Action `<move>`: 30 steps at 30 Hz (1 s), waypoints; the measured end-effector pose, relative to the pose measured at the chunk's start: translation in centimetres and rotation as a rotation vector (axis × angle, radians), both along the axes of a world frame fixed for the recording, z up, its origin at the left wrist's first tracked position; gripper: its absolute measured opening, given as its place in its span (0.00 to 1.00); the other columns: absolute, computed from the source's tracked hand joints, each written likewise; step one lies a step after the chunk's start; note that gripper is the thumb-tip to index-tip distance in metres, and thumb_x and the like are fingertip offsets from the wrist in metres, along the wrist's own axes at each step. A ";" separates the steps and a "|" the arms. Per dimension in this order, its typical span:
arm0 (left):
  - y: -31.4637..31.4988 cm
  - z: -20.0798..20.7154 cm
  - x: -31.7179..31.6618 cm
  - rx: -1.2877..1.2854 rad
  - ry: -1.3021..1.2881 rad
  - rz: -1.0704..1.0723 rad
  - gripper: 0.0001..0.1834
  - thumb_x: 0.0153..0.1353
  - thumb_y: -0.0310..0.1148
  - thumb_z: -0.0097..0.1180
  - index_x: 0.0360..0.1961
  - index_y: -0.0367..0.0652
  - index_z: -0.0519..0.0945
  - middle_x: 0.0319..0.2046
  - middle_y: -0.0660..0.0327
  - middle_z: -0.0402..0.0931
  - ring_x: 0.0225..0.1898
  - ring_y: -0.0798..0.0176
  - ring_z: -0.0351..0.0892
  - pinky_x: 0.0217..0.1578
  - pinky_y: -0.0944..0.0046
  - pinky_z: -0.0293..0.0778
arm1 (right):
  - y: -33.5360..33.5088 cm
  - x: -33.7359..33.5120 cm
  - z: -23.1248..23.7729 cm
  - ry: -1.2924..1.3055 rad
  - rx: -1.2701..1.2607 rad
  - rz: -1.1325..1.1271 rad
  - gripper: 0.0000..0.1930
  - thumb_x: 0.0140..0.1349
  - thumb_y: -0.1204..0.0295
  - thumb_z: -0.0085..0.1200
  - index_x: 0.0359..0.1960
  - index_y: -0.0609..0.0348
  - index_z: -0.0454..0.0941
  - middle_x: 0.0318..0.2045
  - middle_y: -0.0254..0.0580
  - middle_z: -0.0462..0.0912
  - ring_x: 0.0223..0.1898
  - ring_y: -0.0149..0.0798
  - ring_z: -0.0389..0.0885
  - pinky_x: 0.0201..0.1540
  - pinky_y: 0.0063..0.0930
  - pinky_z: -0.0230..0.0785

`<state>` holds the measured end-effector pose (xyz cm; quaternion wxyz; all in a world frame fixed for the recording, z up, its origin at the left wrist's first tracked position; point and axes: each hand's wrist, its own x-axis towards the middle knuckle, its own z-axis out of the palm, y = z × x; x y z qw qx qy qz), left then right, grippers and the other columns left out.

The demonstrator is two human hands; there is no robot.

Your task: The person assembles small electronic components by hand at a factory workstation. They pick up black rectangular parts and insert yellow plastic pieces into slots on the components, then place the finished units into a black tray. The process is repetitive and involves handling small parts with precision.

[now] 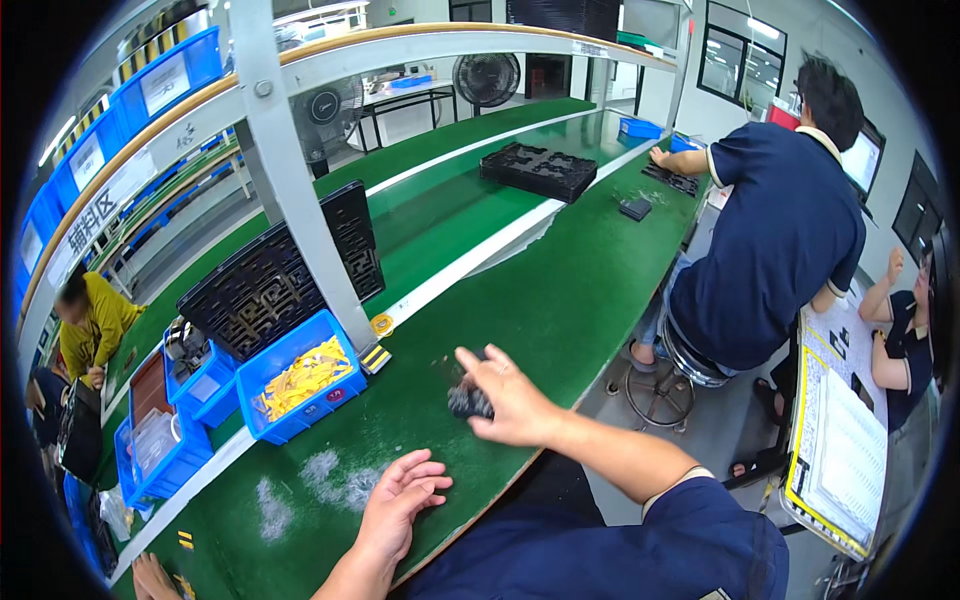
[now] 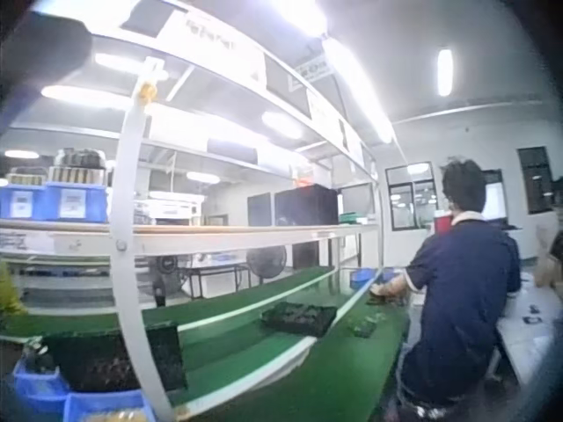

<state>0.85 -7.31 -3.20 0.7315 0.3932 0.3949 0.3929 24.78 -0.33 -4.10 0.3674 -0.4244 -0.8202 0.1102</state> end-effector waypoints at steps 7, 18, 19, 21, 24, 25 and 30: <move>-2.2 0.6 -2.1 0.234 0.071 0.250 0.38 0.52 0.21 0.57 0.66 0.41 0.58 0.61 0.52 0.61 0.63 0.56 0.59 0.57 0.60 0.66 | -4.4 -8.7 -1.5 0.392 -0.166 0.321 0.49 0.45 0.73 0.63 0.69 0.64 0.46 0.43 0.47 0.79 0.51 0.49 0.76 0.69 0.52 0.44; -6.6 -0.8 -4.7 0.329 0.235 0.432 0.40 0.57 0.23 0.55 0.69 0.41 0.50 0.63 0.51 0.59 0.64 0.57 0.59 0.58 0.58 0.65 | -5.8 -12.6 -1.2 0.330 -0.460 0.449 0.53 0.46 0.73 0.64 0.71 0.58 0.40 0.50 0.51 0.76 0.61 0.55 0.66 0.70 0.44 0.46; -6.6 -1.0 -4.6 0.331 0.233 0.431 0.40 0.57 0.23 0.55 0.69 0.41 0.50 0.64 0.51 0.59 0.64 0.57 0.59 0.58 0.58 0.65 | -5.9 -12.5 -1.2 0.362 -0.518 0.459 0.52 0.46 0.73 0.65 0.71 0.60 0.42 0.56 0.52 0.70 0.64 0.52 0.63 0.69 0.42 0.48; -6.5 -1.2 -4.7 0.334 0.229 0.422 0.40 0.57 0.22 0.55 0.69 0.41 0.51 0.64 0.51 0.58 0.65 0.57 0.59 0.57 0.58 0.65 | -6.1 -12.3 -1.4 0.428 -0.634 0.474 0.51 0.47 0.73 0.67 0.70 0.63 0.45 0.67 0.55 0.57 0.68 0.47 0.58 0.67 0.37 0.51; -6.4 -1.3 -5.0 0.326 0.240 0.418 0.38 0.58 0.22 0.55 0.68 0.40 0.53 0.64 0.50 0.59 0.65 0.57 0.59 0.57 0.59 0.67 | -6.2 -12.0 -1.6 0.523 -0.656 0.528 0.54 0.49 0.75 0.67 0.71 0.62 0.37 0.66 0.54 0.59 0.68 0.44 0.59 0.68 0.35 0.49; -6.4 -1.3 -5.2 0.325 0.247 0.416 0.38 0.58 0.22 0.55 0.68 0.39 0.53 0.64 0.50 0.59 0.65 0.57 0.59 0.56 0.59 0.67 | -6.3 -12.0 -1.6 0.572 -0.687 0.547 0.54 0.49 0.75 0.66 0.71 0.62 0.37 0.66 0.54 0.59 0.67 0.44 0.59 0.68 0.35 0.49; -6.3 -1.6 -5.2 0.353 0.241 0.432 0.35 0.58 0.23 0.56 0.66 0.38 0.57 0.63 0.52 0.60 0.64 0.57 0.61 0.56 0.60 0.68 | -6.3 -12.1 -0.7 0.345 -0.602 0.436 0.56 0.45 0.72 0.68 0.71 0.61 0.38 0.60 0.55 0.67 0.65 0.48 0.62 0.67 0.38 0.50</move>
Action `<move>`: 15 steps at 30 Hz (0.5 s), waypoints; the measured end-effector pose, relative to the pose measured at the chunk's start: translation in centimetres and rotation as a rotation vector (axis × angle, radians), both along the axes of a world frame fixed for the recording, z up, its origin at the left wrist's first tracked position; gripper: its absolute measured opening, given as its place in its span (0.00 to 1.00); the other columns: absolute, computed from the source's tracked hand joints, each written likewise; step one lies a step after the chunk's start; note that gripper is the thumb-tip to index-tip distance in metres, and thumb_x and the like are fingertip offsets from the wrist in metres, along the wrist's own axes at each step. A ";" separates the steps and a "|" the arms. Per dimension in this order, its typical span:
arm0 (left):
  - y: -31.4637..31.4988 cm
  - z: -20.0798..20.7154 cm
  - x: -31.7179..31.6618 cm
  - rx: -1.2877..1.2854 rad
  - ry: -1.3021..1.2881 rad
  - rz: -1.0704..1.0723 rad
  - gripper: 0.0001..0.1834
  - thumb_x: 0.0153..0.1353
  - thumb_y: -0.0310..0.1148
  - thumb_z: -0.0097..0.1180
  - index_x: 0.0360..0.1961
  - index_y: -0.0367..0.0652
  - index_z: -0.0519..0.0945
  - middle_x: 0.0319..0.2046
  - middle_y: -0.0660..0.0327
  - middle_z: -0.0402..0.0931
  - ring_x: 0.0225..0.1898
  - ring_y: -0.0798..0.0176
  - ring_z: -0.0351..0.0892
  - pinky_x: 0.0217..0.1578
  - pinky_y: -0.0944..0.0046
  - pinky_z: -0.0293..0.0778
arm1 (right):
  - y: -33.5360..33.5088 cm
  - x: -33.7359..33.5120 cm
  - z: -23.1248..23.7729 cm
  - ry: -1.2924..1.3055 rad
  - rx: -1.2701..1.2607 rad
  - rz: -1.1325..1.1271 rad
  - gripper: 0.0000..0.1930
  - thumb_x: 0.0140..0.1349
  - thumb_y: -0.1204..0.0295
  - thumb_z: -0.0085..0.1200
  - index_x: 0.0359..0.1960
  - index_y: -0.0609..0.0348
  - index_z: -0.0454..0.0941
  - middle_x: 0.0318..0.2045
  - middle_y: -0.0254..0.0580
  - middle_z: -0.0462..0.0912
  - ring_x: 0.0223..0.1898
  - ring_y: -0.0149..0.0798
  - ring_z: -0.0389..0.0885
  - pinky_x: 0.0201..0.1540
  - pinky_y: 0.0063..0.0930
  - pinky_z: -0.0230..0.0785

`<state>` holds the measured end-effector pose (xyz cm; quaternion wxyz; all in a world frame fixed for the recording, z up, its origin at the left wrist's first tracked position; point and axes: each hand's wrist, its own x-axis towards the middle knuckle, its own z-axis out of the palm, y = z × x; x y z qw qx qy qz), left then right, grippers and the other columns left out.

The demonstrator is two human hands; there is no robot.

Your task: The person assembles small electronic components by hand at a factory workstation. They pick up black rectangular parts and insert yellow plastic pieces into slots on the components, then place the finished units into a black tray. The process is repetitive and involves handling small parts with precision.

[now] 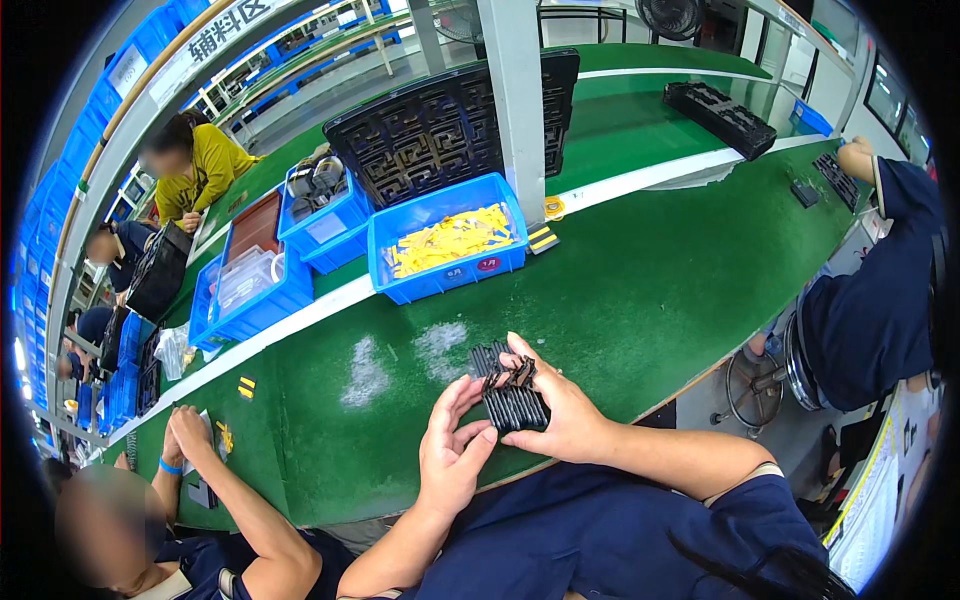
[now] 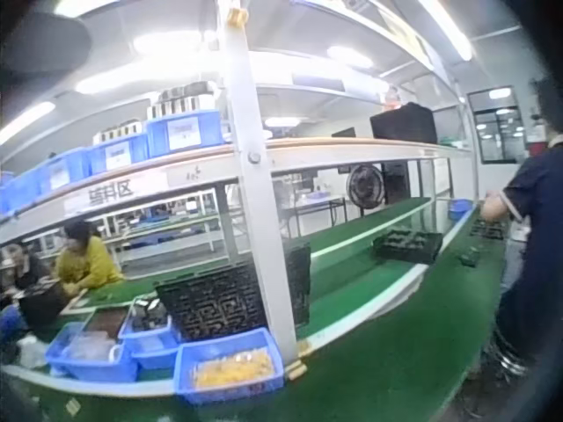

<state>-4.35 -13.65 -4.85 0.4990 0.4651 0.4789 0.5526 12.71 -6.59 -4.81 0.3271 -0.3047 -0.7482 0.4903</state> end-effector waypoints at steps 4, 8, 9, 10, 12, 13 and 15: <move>-0.1 -0.7 -0.4 0.077 0.038 0.020 0.32 0.58 0.23 0.57 0.64 0.36 0.62 0.61 0.53 0.61 0.63 0.57 0.63 0.54 0.61 0.70 | -0.4 -0.9 -0.3 -0.028 0.074 -0.063 0.53 0.45 0.70 0.67 0.70 0.62 0.43 0.60 0.53 0.69 0.65 0.50 0.63 0.67 0.40 0.51; -0.2 -0.7 -0.8 0.061 0.043 -0.019 0.29 0.59 0.23 0.56 0.62 0.35 0.65 0.60 0.54 0.62 0.64 0.57 0.63 0.53 0.61 0.71 | -0.6 -1.5 0.5 -0.045 0.171 -0.120 0.48 0.46 0.72 0.64 0.69 0.58 0.49 0.53 0.52 0.75 0.59 0.53 0.69 0.68 0.46 0.50; -0.1 -0.4 -0.9 0.062 0.047 -0.031 0.28 0.59 0.23 0.56 0.62 0.35 0.65 0.59 0.54 0.62 0.63 0.57 0.63 0.53 0.61 0.71 | -0.6 -1.5 0.3 -0.032 0.182 -0.126 0.47 0.46 0.72 0.64 0.69 0.57 0.50 0.53 0.52 0.74 0.59 0.54 0.69 0.68 0.47 0.49; 0.1 -0.2 -1.0 0.063 0.050 -0.045 0.28 0.59 0.23 0.56 0.61 0.34 0.65 0.59 0.54 0.62 0.63 0.57 0.64 0.53 0.62 0.71 | -0.5 -1.5 0.1 -0.019 0.193 -0.133 0.47 0.45 0.73 0.64 0.68 0.57 0.51 0.53 0.52 0.74 0.58 0.54 0.70 0.69 0.47 0.49; 0.8 -0.3 -1.7 0.033 -0.010 -0.075 0.27 0.60 0.23 0.55 0.61 0.33 0.65 0.58 0.53 0.64 0.62 0.56 0.65 0.53 0.62 0.71 | -0.4 -1.6 -0.4 0.018 0.196 -0.151 0.46 0.45 0.73 0.64 0.68 0.56 0.52 0.54 0.53 0.74 0.59 0.54 0.70 0.69 0.48 0.48; 1.2 -0.3 -1.9 0.019 -0.040 -0.089 0.27 0.60 0.23 0.54 0.61 0.33 0.65 0.58 0.53 0.65 0.62 0.56 0.66 0.53 0.63 0.72 | -0.5 -1.6 -0.3 0.022 0.154 -0.150 0.46 0.45 0.73 0.65 0.67 0.59 0.53 0.56 0.52 0.72 0.60 0.51 0.69 0.68 0.44 0.50; 1.8 0.1 -2.2 0.022 0.029 -0.077 0.23 0.60 0.23 0.54 0.58 0.33 0.69 0.54 0.53 0.69 0.58 0.58 0.70 0.50 0.64 0.73 | -0.6 -1.6 0.0 0.028 0.071 -0.154 0.44 0.45 0.74 0.66 0.66 0.65 0.56 0.61 0.50 0.68 0.63 0.45 0.66 0.66 0.37 0.53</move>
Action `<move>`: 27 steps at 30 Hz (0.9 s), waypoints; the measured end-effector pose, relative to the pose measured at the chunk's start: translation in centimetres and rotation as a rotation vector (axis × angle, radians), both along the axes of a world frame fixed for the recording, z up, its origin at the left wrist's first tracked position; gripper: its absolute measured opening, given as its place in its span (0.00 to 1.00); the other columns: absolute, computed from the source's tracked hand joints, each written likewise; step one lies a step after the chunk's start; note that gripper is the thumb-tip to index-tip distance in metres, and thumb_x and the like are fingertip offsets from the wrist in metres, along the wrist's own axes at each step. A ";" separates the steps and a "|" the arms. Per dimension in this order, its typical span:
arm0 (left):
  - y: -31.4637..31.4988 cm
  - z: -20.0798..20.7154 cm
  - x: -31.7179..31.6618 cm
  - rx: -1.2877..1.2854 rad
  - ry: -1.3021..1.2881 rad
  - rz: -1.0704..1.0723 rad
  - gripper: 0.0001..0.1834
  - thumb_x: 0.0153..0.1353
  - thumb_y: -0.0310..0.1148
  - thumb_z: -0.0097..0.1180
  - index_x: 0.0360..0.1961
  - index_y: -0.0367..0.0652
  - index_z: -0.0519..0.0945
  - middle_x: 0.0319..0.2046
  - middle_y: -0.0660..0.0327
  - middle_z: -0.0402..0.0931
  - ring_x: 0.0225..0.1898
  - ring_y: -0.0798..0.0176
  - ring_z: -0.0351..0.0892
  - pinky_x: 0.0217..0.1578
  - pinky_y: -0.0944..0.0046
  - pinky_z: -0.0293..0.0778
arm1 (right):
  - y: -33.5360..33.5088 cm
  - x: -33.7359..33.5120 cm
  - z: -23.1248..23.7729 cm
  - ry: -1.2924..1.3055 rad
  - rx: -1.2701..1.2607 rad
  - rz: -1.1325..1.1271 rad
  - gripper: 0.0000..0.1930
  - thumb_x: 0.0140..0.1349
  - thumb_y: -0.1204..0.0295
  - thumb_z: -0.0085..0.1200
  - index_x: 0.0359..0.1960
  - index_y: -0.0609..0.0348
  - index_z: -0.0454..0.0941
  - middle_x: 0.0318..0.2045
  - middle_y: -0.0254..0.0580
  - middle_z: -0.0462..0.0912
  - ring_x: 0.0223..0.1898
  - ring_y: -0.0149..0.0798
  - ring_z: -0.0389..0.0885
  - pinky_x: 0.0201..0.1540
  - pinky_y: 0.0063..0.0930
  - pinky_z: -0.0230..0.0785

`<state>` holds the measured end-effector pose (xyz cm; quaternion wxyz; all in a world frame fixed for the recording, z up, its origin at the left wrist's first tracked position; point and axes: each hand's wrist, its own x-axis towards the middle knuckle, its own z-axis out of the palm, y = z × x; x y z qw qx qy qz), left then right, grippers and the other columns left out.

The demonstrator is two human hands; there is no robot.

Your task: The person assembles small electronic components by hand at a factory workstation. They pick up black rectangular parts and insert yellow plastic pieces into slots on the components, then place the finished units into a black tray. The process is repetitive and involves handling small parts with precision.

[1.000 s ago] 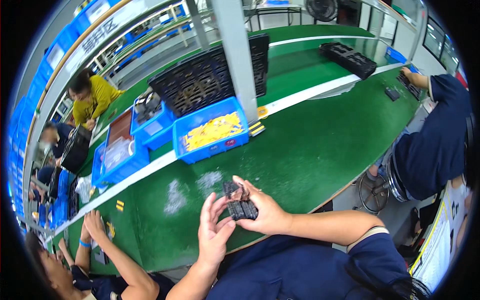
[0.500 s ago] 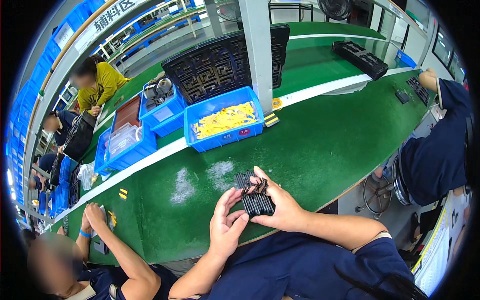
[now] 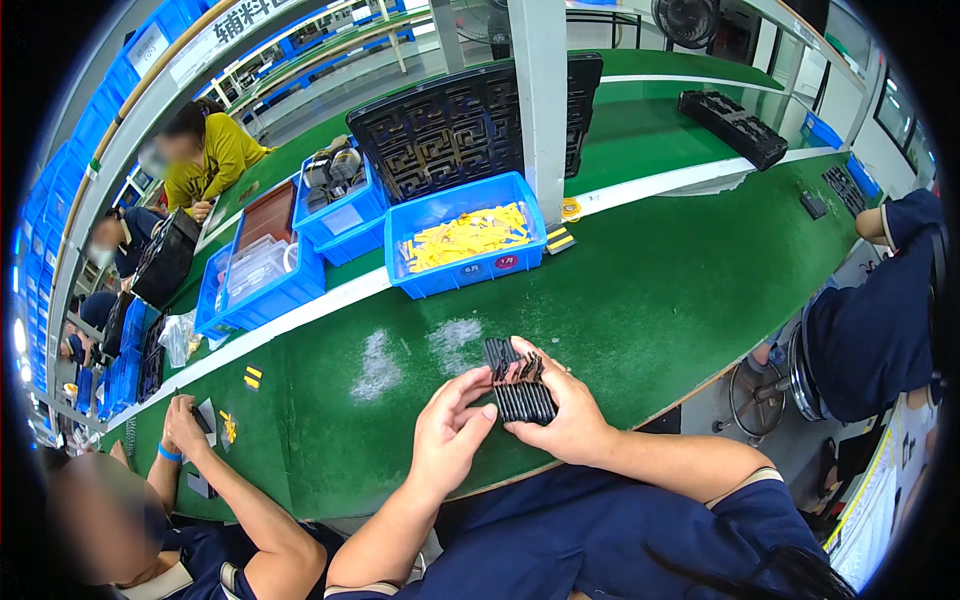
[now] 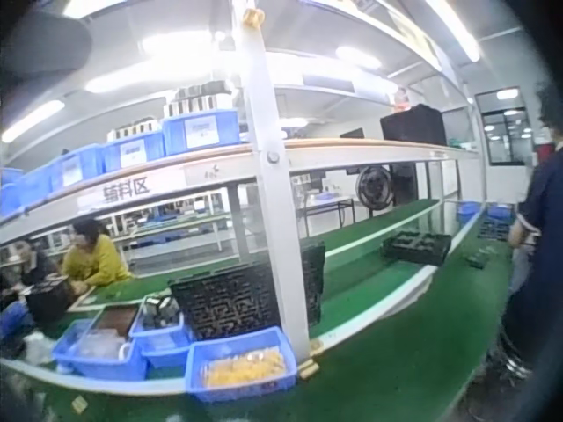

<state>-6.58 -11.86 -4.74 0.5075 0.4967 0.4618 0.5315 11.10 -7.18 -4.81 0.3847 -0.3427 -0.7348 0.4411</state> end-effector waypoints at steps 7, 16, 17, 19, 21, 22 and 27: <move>2.3 2.3 0.6 0.179 0.306 0.046 0.17 0.58 0.22 0.57 0.50 0.38 0.78 0.47 0.54 0.76 0.47 0.63 0.78 0.41 0.68 0.77 | 0.1 0.0 -0.6 0.014 0.055 -0.002 0.48 0.45 0.73 0.65 0.69 0.59 0.50 0.58 0.53 0.70 0.61 0.52 0.68 0.68 0.44 0.51; 2.4 1.4 1.0 0.090 0.129 0.025 0.12 0.59 0.16 0.55 0.45 0.33 0.77 0.45 0.57 0.74 0.46 0.65 0.77 0.45 0.68 0.76 | 0.4 0.9 -0.8 0.093 -0.080 0.131 0.51 0.47 0.77 0.67 0.70 0.64 0.44 0.67 0.53 0.56 0.67 0.43 0.59 0.67 0.34 0.52; 2.4 1.2 1.0 0.084 0.102 0.028 0.12 0.59 0.16 0.55 0.45 0.33 0.77 0.45 0.57 0.75 0.46 0.65 0.78 0.45 0.68 0.76 | 0.5 1.2 -0.8 0.090 -0.112 0.165 0.52 0.47 0.78 0.67 0.70 0.63 0.42 0.67 0.54 0.56 0.67 0.43 0.59 0.67 0.34 0.51; 2.4 0.6 0.9 0.073 0.045 0.034 0.11 0.59 0.16 0.54 0.44 0.33 0.77 0.44 0.58 0.75 0.45 0.66 0.78 0.44 0.69 0.76 | 0.8 2.0 -0.6 0.081 -0.176 0.231 0.54 0.47 0.78 0.67 0.71 0.61 0.39 0.67 0.55 0.57 0.67 0.43 0.59 0.68 0.35 0.51; 2.4 0.7 0.9 0.022 0.005 0.035 0.11 0.59 0.16 0.54 0.44 0.33 0.77 0.43 0.58 0.76 0.45 0.67 0.78 0.44 0.69 0.76 | 0.9 2.5 -0.2 0.040 -0.130 0.242 0.55 0.46 0.78 0.67 0.71 0.60 0.38 0.66 0.55 0.58 0.66 0.43 0.60 0.68 0.36 0.51; 2.3 0.8 0.8 -0.003 -0.015 0.034 0.11 0.59 0.17 0.54 0.44 0.34 0.77 0.43 0.58 0.77 0.44 0.67 0.77 0.44 0.69 0.76 | 1.0 2.7 -0.1 0.020 -0.107 0.246 0.56 0.46 0.78 0.68 0.71 0.60 0.38 0.65 0.55 0.58 0.66 0.44 0.61 0.68 0.37 0.51; 2.3 0.4 0.4 -0.007 -0.041 0.041 0.11 0.59 0.17 0.54 0.44 0.34 0.77 0.41 0.58 0.78 0.43 0.69 0.77 0.43 0.70 0.75 | 1.2 3.4 0.6 -0.169 0.210 0.125 0.57 0.44 0.71 0.71 0.71 0.59 0.41 0.55 0.53 0.73 0.59 0.50 0.69 0.61 0.39 0.61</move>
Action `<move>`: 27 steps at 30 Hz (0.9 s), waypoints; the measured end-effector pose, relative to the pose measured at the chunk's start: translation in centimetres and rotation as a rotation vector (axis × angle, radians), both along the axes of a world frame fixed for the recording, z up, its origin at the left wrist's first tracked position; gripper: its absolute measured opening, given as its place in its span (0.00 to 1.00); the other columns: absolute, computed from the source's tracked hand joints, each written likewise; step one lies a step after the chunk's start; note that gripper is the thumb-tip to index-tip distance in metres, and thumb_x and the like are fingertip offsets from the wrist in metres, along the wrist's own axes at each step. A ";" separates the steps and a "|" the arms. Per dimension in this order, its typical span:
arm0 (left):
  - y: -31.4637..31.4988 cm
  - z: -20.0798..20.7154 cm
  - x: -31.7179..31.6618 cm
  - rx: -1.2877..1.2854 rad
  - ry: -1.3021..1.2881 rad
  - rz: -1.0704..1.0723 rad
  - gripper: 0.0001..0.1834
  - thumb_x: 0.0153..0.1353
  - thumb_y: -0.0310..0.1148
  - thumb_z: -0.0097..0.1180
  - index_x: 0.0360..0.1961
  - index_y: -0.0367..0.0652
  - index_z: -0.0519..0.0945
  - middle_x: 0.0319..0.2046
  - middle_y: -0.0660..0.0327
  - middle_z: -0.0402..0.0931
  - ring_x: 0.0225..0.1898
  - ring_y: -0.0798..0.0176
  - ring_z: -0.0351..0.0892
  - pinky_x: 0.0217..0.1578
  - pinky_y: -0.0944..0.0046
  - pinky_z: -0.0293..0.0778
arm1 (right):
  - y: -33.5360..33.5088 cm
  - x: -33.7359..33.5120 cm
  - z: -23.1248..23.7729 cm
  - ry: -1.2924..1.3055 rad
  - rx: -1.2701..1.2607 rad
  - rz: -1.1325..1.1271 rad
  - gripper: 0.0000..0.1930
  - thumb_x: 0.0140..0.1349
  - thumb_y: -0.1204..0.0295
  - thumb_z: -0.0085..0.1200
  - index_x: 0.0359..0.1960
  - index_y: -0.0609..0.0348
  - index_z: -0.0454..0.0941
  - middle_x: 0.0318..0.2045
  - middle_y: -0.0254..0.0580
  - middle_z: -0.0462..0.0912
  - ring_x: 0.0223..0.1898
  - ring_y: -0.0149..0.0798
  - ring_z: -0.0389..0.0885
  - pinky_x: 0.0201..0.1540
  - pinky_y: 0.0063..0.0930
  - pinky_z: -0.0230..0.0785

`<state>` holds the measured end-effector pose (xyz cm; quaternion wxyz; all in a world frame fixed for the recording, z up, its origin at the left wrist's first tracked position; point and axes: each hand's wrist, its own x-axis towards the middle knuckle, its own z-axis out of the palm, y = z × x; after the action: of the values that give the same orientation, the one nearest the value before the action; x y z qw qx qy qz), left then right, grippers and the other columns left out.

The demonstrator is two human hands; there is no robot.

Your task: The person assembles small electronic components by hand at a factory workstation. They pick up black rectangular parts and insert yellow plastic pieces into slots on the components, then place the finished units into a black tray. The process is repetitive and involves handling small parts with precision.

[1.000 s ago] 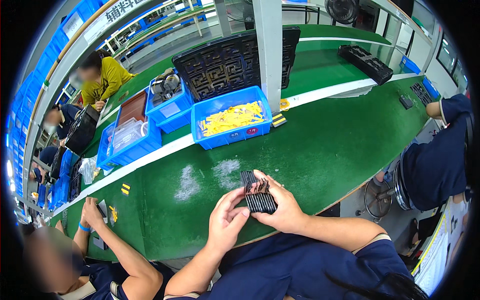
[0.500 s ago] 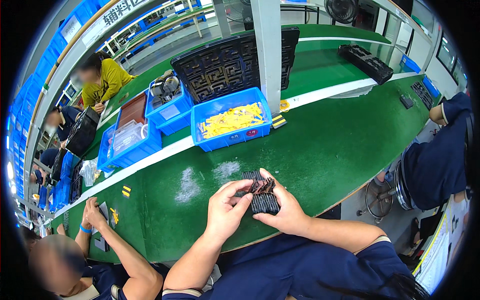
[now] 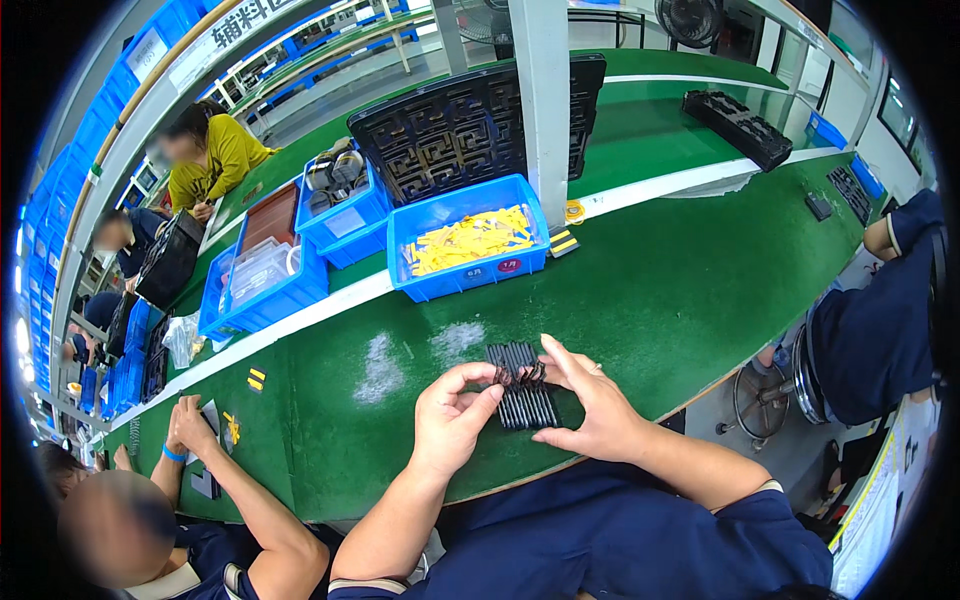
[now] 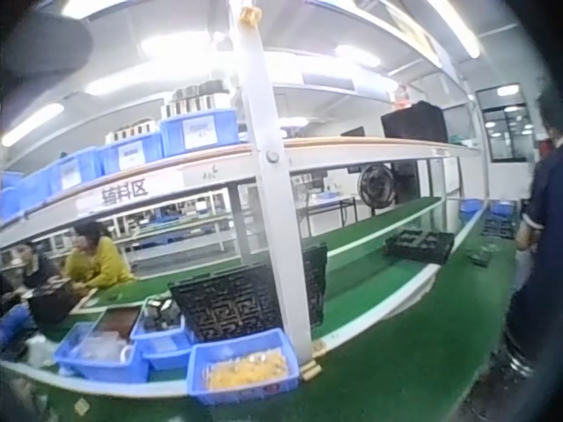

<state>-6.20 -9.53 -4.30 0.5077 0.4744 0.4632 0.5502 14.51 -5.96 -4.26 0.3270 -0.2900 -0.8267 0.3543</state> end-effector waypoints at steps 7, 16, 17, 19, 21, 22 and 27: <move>-0.1 0.1 0.3 0.023 -0.030 0.040 0.12 0.58 0.17 0.55 0.44 0.35 0.78 0.41 0.59 0.78 0.43 0.68 0.76 0.43 0.70 0.74 | 0.0 0.2 1.5 -0.085 -0.077 0.008 0.60 0.43 0.68 0.71 0.72 0.51 0.37 0.48 0.46 0.80 0.35 0.47 0.80 0.42 0.36 0.73; 0.1 -0.9 0.5 0.086 -0.079 0.009 0.12 0.58 0.16 0.54 0.43 0.35 0.78 0.41 0.58 0.77 0.44 0.64 0.78 0.48 0.63 0.73 | 0.2 -1.4 0.9 -0.087 -0.216 -0.007 0.61 0.43 0.68 0.72 0.72 0.48 0.35 0.39 0.44 0.84 0.19 0.30 0.70 0.29 0.26 0.69; 0.2 -1.0 0.4 0.080 -0.096 0.003 0.12 0.58 0.16 0.54 0.43 0.35 0.78 0.41 0.58 0.77 0.44 0.64 0.78 0.48 0.63 0.73 | 0.3 -1.5 0.8 -0.091 -0.158 -0.004 0.61 0.44 0.68 0.72 0.72 0.48 0.35 0.39 0.44 0.84 0.20 0.31 0.72 0.30 0.26 0.69; 0.3 -1.1 0.5 0.064 -0.125 -0.009 0.12 0.58 0.16 0.54 0.43 0.35 0.78 0.41 0.57 0.77 0.44 0.64 0.78 0.48 0.63 0.74 | 0.8 -1.5 0.6 -0.094 -0.049 0.002 0.60 0.44 0.70 0.71 0.73 0.48 0.35 0.39 0.43 0.83 0.23 0.32 0.74 0.34 0.26 0.70; 0.3 -1.1 0.3 0.054 -0.136 -0.008 0.12 0.58 0.16 0.54 0.43 0.35 0.78 0.41 0.57 0.78 0.44 0.63 0.78 0.48 0.63 0.74 | 0.8 -1.6 1.5 -0.132 -0.161 0.022 0.59 0.45 0.70 0.71 0.73 0.48 0.36 0.41 0.43 0.83 0.27 0.33 0.77 0.38 0.26 0.71; 0.3 -1.1 0.3 0.049 -0.142 -0.007 0.12 0.58 0.16 0.54 0.43 0.35 0.78 0.41 0.57 0.78 0.44 0.63 0.78 0.48 0.62 0.74 | 0.8 -1.6 1.9 -0.152 -0.217 0.032 0.59 0.45 0.71 0.70 0.73 0.48 0.37 0.42 0.43 0.83 0.29 0.33 0.78 0.39 0.25 0.72; 0.4 -1.5 0.4 0.072 -0.180 -0.008 0.11 0.58 0.17 0.54 0.42 0.35 0.77 0.40 0.57 0.78 0.44 0.64 0.78 0.46 0.63 0.75 | 0.8 -1.8 -0.4 0.022 -0.167 0.008 0.56 0.44 0.72 0.69 0.72 0.50 0.41 0.42 0.40 0.83 0.26 0.29 0.76 0.36 0.25 0.71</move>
<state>-5.83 -9.17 -5.83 0.5320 0.4427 0.3940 0.6048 12.72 -5.21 -4.61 0.3093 -0.3088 -0.7919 0.4264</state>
